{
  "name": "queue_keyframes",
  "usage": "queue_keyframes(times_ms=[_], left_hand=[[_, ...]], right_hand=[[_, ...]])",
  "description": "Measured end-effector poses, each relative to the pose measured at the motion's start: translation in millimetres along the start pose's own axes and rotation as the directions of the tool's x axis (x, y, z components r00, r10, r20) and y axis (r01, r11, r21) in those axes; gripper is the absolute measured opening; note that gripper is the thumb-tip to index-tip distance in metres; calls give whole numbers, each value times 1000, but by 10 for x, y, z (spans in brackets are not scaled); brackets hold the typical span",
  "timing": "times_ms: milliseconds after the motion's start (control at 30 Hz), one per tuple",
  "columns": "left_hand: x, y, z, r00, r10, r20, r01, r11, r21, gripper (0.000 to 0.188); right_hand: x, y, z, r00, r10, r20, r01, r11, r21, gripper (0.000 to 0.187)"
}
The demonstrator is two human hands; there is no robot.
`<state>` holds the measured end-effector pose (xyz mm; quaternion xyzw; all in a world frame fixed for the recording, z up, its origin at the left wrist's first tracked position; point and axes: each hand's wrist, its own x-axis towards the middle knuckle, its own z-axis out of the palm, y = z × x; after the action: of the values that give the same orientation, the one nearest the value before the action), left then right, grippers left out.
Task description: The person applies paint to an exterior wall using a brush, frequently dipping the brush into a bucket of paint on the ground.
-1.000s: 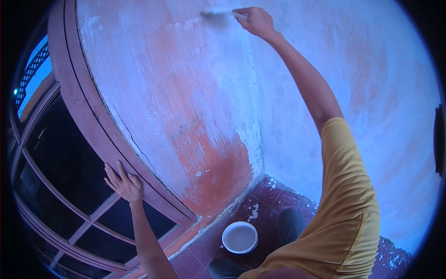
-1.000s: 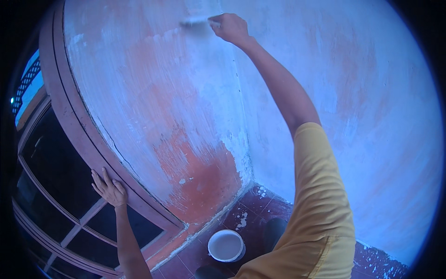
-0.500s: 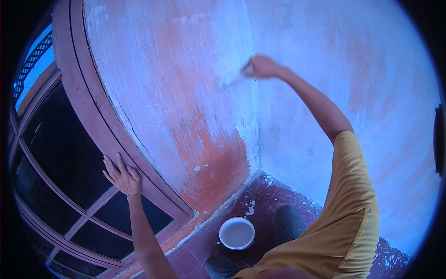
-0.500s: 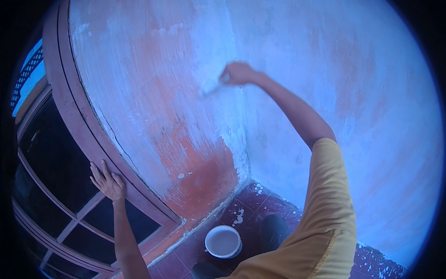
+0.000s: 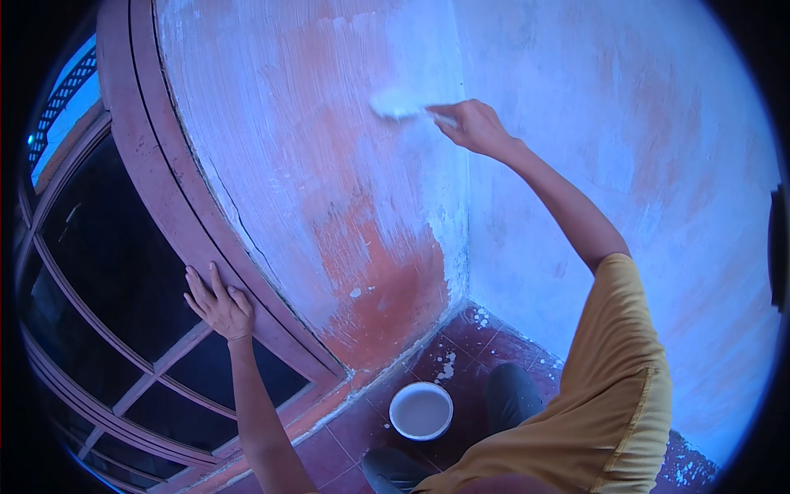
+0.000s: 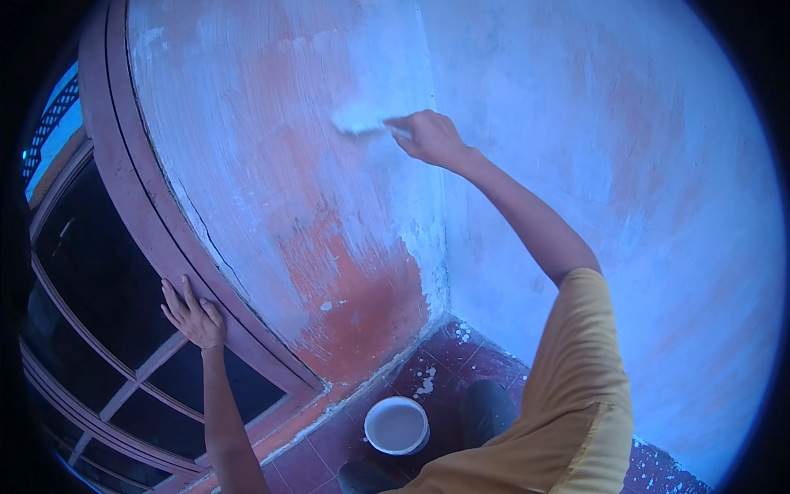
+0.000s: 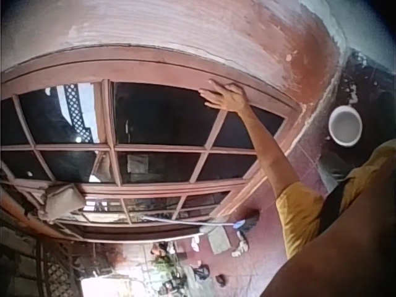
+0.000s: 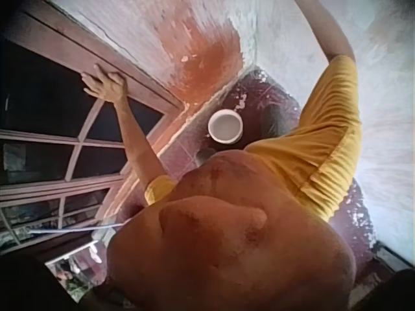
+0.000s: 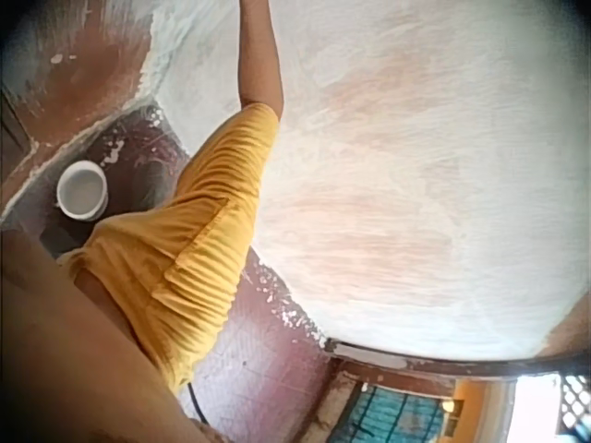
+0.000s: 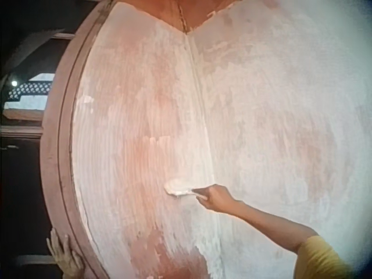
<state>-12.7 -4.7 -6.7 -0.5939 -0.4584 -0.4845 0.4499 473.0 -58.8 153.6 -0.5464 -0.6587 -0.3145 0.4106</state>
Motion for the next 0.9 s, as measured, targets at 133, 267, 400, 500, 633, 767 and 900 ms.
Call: queue_keyframes(times_ms=[133,267,400,500,633,767,900], left_hand=[[-11,-16,-11,1000,1,-9,-1,1000,8,51],[14,10,0,1000,-1,-2,1,1000,2,51],[41,47,16,1000,0,-11,0,1000,-20,52],[25,-8,-18,1000,-10,-13,10,1000,-13,53],[8,-9,-48,1000,-15,-12,15,1000,-12,53],[9,21,-116,1000,-9,-6,9,1000,-28,53],[-1,39,-129,1000,4,-29,-6,998,-57,53]], right_hand=[[138,-38,-404,956,-36,292,72,991,-114,29],[780,-216,-544,973,57,-224,-71,996,-54,30],[1180,-333,-316,911,-39,-410,43,999,2,30],[705,-562,-56,993,-17,-113,14,1000,-28,30],[171,-497,-273,978,-99,186,122,986,-116,28],[506,-619,-609,996,-9,-85,0,994,-107,29],[905,-665,-447,897,-78,-436,62,997,-51,30]])
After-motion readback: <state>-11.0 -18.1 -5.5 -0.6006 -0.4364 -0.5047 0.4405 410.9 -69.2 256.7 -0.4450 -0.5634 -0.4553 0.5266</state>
